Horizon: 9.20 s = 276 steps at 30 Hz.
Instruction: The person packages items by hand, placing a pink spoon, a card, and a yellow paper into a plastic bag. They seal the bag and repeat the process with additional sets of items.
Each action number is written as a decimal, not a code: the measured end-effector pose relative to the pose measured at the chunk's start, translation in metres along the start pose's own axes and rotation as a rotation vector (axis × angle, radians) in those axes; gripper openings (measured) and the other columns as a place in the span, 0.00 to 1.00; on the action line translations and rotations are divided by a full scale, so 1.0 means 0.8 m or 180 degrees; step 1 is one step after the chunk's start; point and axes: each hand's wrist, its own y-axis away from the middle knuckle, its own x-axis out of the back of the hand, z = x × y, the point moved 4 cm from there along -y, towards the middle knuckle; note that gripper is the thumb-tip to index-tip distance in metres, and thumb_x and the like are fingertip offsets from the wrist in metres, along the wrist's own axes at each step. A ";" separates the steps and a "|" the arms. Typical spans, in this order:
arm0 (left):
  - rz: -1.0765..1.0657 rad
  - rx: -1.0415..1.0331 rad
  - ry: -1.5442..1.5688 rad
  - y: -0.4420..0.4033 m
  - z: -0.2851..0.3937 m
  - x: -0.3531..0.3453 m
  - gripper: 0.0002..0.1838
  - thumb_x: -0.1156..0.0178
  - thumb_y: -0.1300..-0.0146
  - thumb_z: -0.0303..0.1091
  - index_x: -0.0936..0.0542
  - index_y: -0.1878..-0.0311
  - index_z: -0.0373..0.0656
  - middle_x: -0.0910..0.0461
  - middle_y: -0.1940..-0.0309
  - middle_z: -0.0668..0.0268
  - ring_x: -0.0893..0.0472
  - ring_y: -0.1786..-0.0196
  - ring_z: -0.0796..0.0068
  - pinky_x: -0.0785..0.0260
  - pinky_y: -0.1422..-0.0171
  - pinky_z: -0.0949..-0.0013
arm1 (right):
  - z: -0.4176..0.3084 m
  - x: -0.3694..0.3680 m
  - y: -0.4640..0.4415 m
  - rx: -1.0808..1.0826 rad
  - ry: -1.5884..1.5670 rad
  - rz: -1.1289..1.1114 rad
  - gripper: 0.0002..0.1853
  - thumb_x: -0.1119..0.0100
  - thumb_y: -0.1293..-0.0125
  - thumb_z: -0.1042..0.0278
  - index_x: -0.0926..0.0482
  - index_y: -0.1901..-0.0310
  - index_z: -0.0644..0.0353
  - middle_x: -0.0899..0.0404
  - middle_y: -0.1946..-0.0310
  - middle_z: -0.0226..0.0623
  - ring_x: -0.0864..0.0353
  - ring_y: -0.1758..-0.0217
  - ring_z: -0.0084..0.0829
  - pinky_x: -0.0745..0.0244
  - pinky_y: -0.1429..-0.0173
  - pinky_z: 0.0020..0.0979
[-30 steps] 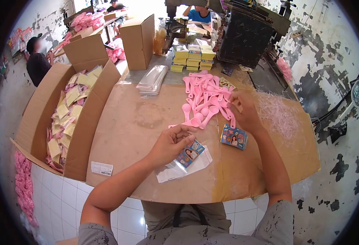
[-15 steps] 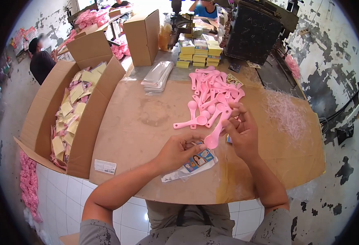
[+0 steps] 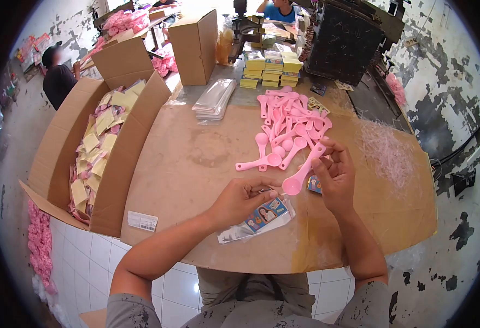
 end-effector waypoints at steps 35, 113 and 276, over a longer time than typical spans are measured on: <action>-0.0723 -0.0237 0.0418 0.008 0.011 0.001 0.19 0.39 0.21 0.38 0.22 0.34 0.39 0.14 0.46 0.63 0.17 0.47 0.80 0.24 0.43 0.72 | -0.071 -0.042 -0.005 0.0635 0.1318 -0.2175 0.12 0.33 0.37 0.79 0.12 0.53 0.56 0.20 0.40 0.37 0.23 0.34 0.39 0.28 0.30 0.41; 0.0260 -0.0367 -0.0116 0.007 0.008 0.004 0.16 0.38 0.22 0.31 0.19 0.37 0.34 0.13 0.49 0.63 0.14 0.49 0.79 0.20 0.44 0.74 | 0.029 0.002 0.027 -0.1176 0.0149 -0.1256 0.09 0.36 0.26 0.75 0.16 0.48 0.66 0.17 0.57 0.28 0.18 0.54 0.18 0.23 0.51 0.24; 0.0016 -0.0030 0.0090 0.000 -0.009 0.014 0.16 0.40 0.23 0.26 0.25 0.36 0.34 0.13 0.54 0.65 0.16 0.52 0.83 0.21 0.50 0.76 | 0.011 0.081 -0.067 0.0832 0.3902 0.0078 0.10 0.37 0.31 0.67 0.16 0.53 0.63 0.17 0.59 0.45 0.16 0.61 0.44 0.22 0.56 0.42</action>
